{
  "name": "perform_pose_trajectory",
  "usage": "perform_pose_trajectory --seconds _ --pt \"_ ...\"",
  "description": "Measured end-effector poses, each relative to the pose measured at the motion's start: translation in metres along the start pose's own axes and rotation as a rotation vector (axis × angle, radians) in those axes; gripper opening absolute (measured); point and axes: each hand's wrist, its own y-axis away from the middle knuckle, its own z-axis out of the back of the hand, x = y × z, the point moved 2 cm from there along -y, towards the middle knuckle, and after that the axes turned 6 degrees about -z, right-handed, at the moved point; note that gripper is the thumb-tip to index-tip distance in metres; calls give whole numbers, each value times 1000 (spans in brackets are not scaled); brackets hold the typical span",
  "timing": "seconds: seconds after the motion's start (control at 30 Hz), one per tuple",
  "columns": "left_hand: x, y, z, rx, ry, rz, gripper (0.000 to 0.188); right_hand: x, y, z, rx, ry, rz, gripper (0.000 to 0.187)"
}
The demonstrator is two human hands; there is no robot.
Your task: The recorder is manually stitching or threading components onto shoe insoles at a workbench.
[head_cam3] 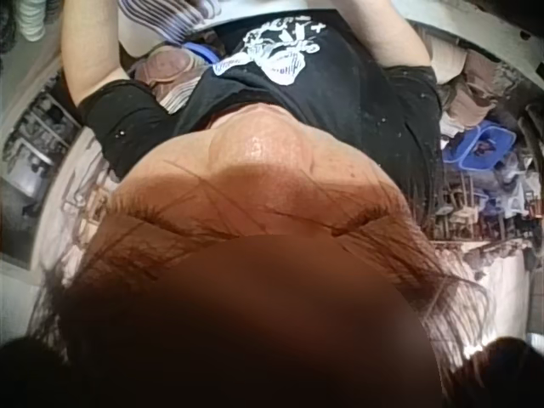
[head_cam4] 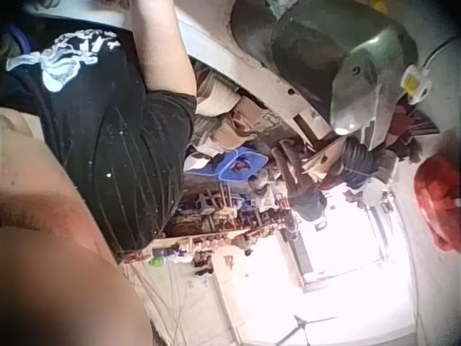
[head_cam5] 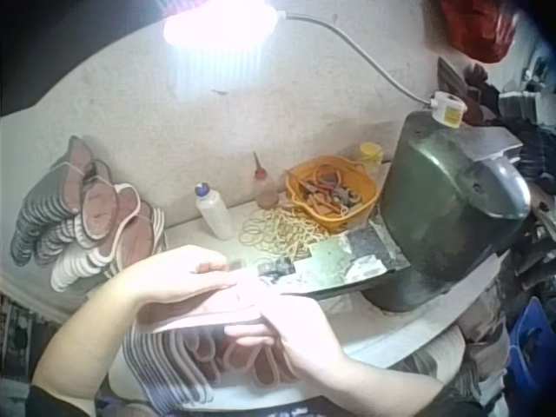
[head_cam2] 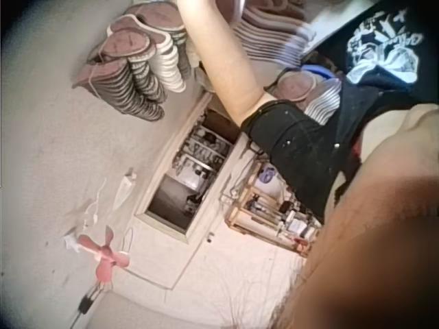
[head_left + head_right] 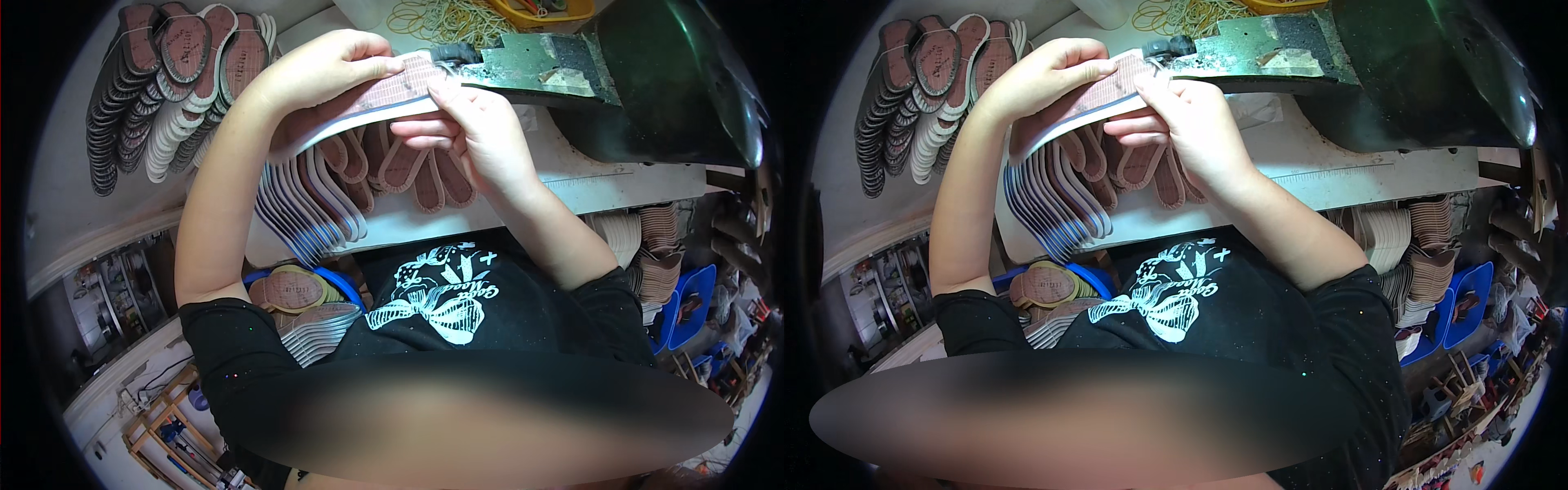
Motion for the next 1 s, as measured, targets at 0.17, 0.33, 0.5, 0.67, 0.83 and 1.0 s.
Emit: perform_pose_trajectory --seconds 0.17,0.33,0.5,0.67,0.83,1.0 --pt "-5 7 -7 -1 -6 2 33 -1 -1 1 10 30 13 33" --pt "-12 14 -12 24 108 163 33 -1 -2 3 -21 66 74 33" --pt "0 17 -23 -77 256 161 36 -3 -3 2 -31 65 78 30" --pt "-10 19 -41 -186 502 273 37 -5 -6 11 -33 79 95 24" --pt "-12 16 -44 -171 618 310 37 18 4 24 85 258 -149 25" --pt "-10 15 -37 -202 585 296 38 20 46 20 259 462 -334 30"
